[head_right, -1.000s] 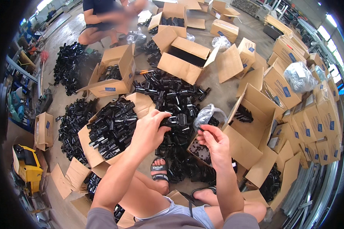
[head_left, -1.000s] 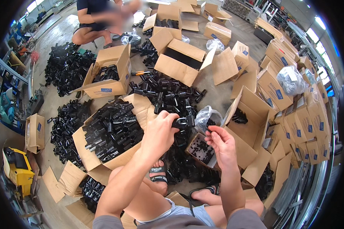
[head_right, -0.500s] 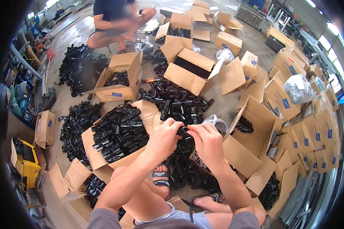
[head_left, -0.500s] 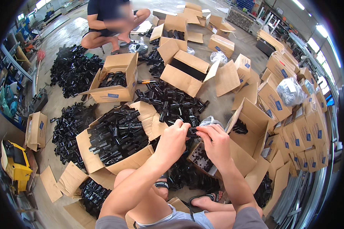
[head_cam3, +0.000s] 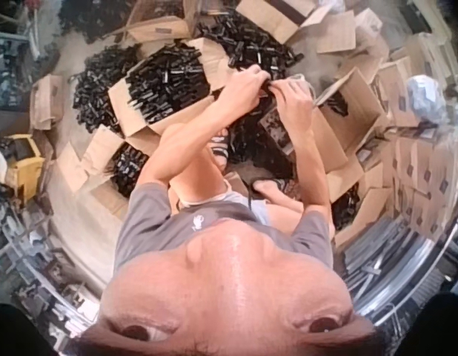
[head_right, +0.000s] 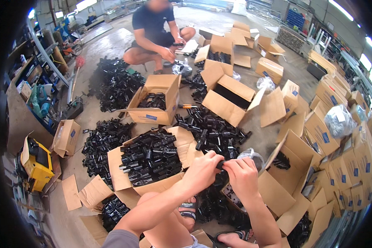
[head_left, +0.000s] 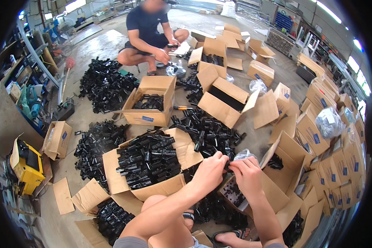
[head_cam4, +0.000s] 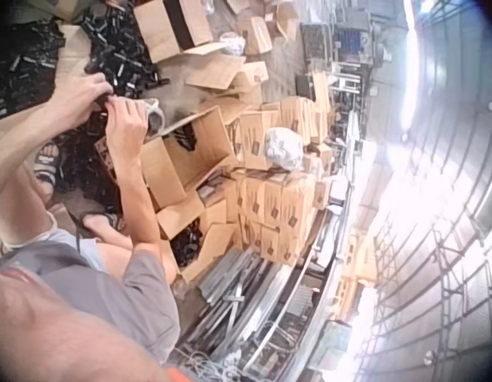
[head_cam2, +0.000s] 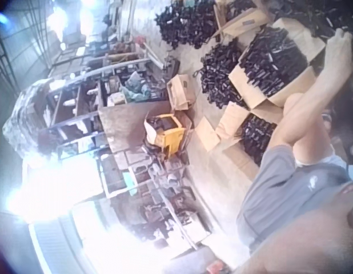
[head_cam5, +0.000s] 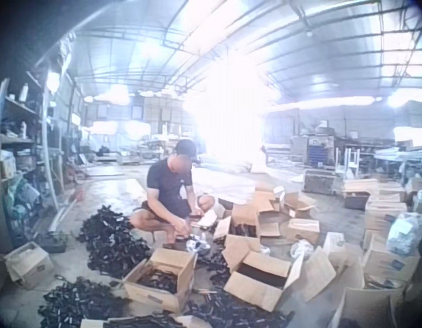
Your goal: The person picks up black plastic components and small metal pins from cardboard boxes on the floor, fits them together by hand, and places the assembled units into a separate box.
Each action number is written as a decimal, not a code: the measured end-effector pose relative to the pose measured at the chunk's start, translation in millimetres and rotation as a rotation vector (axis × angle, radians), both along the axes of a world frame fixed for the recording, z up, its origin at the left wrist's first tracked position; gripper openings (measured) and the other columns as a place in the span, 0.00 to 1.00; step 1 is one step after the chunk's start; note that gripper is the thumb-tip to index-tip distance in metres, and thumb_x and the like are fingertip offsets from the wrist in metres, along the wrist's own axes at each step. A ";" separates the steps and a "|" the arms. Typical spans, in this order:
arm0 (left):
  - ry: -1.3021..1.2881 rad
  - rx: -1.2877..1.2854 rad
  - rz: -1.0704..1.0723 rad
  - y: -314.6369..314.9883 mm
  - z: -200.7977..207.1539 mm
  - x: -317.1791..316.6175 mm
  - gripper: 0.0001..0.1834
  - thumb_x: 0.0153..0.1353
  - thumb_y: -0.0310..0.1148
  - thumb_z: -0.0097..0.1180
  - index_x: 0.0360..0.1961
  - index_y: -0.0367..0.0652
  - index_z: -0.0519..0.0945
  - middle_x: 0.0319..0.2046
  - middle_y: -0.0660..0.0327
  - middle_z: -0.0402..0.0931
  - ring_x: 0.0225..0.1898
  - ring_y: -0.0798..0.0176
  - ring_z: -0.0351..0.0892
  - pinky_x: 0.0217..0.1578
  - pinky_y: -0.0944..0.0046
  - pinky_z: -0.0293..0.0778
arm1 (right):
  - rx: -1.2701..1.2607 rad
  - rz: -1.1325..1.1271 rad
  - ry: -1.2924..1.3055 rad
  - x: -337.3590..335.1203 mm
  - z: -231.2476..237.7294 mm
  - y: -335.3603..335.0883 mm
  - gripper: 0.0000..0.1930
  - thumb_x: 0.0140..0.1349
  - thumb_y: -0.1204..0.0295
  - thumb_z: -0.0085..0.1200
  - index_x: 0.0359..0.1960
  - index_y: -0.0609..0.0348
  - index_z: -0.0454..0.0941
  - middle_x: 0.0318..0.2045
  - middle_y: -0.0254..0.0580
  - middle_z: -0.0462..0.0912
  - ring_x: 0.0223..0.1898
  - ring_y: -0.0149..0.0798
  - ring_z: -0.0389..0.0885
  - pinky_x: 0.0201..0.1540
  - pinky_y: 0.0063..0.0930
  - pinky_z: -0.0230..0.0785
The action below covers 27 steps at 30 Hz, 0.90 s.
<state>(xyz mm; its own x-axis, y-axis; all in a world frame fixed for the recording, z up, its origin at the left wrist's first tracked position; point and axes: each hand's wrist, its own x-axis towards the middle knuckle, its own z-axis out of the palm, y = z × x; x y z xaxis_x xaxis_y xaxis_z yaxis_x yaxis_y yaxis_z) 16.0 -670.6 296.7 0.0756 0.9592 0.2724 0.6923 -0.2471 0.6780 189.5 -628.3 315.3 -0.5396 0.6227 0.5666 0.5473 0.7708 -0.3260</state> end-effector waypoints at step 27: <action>-0.159 -0.019 0.027 -11.3 24.4 9.0 0.21 0.58 0.26 0.66 0.54 0.42 0.80 0.42 0.48 0.80 0.42 0.39 0.82 0.44 0.47 0.78 | -0.458 -0.065 0.583 32.9 -33.2 -8.1 0.25 0.66 0.64 0.63 0.62 0.59 0.76 0.56 0.50 0.81 0.57 0.42 0.79 0.58 0.37 0.71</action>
